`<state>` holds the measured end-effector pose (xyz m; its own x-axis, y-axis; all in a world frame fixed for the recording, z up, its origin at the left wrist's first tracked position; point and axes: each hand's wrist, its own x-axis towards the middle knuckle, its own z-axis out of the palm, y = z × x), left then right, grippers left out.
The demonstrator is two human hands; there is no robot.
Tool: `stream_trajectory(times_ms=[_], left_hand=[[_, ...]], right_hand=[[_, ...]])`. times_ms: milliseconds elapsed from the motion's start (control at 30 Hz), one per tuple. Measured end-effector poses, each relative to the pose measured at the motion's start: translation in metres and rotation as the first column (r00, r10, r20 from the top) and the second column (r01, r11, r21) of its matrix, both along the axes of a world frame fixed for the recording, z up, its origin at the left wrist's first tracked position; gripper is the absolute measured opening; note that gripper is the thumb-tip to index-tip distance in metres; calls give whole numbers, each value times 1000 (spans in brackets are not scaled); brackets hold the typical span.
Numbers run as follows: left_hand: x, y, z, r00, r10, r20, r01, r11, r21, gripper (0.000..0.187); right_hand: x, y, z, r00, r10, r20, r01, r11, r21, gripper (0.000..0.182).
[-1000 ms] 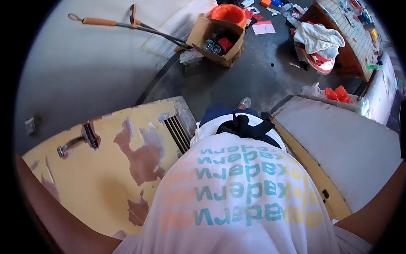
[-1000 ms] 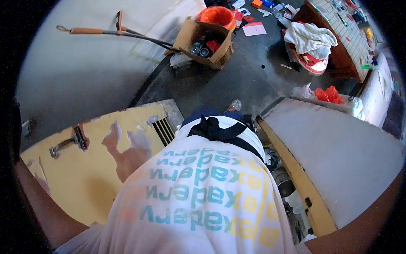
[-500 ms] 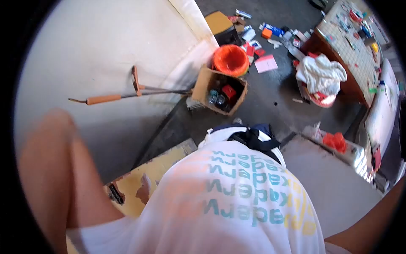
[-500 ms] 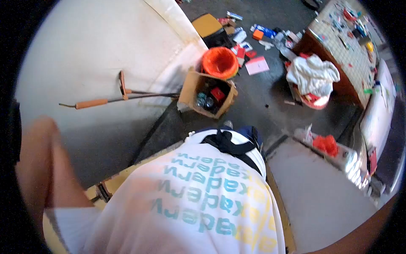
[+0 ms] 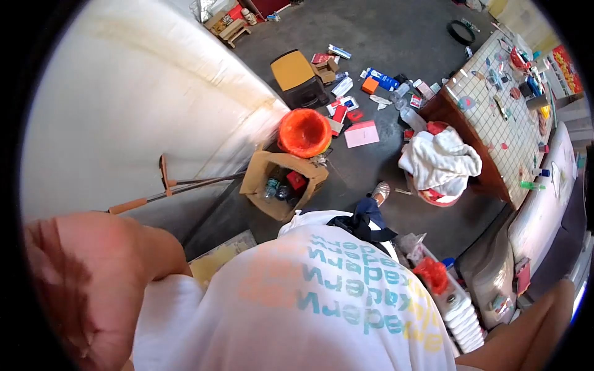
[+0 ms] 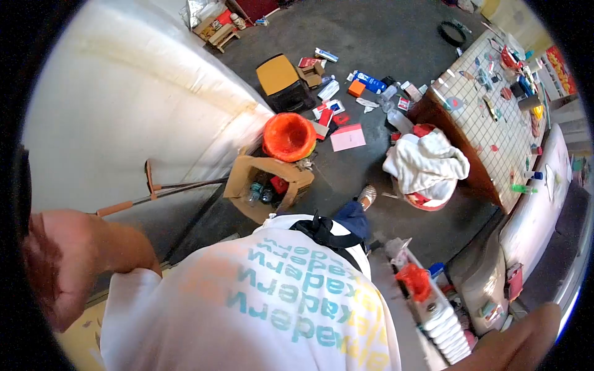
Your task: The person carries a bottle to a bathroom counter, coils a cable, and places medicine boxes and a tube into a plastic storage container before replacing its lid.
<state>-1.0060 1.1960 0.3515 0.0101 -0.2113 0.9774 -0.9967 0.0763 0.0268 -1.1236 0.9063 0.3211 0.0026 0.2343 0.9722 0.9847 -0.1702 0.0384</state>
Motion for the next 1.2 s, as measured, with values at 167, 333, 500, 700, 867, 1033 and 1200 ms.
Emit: stream_trajectory(times_ms=[167,333,500,700,867,1033,1200], left_hand=[[32,-81,-8,996,65,-62,-65,998,4,13],[64,-118,-19,941,329,-83,-307,930,202,8],[116,-113,-30,929,337,-154,-291,920,261,6],[205,-121,-38,937,310,-159,-242,908,343,3],[276,-132,-22,984,122,-127,-28,819,573,10],[341,-186,-44,999,40,-19,-30,928,373,14],[394,-228,-42,957,274,-98,-200,864,463,5]], right_hand=[[48,-91,4,998,55,13,-55,999,-1,15],[109,-144,-7,994,113,5,-113,993,29,14],[178,-158,-14,991,134,12,-134,990,32,13],[260,-157,-9,994,110,12,-109,994,-19,12],[313,-170,-13,998,67,-2,-67,998,-22,12],[356,-206,-10,999,-25,23,26,998,-53,11],[383,-286,-3,940,-327,96,330,944,-23,11]])
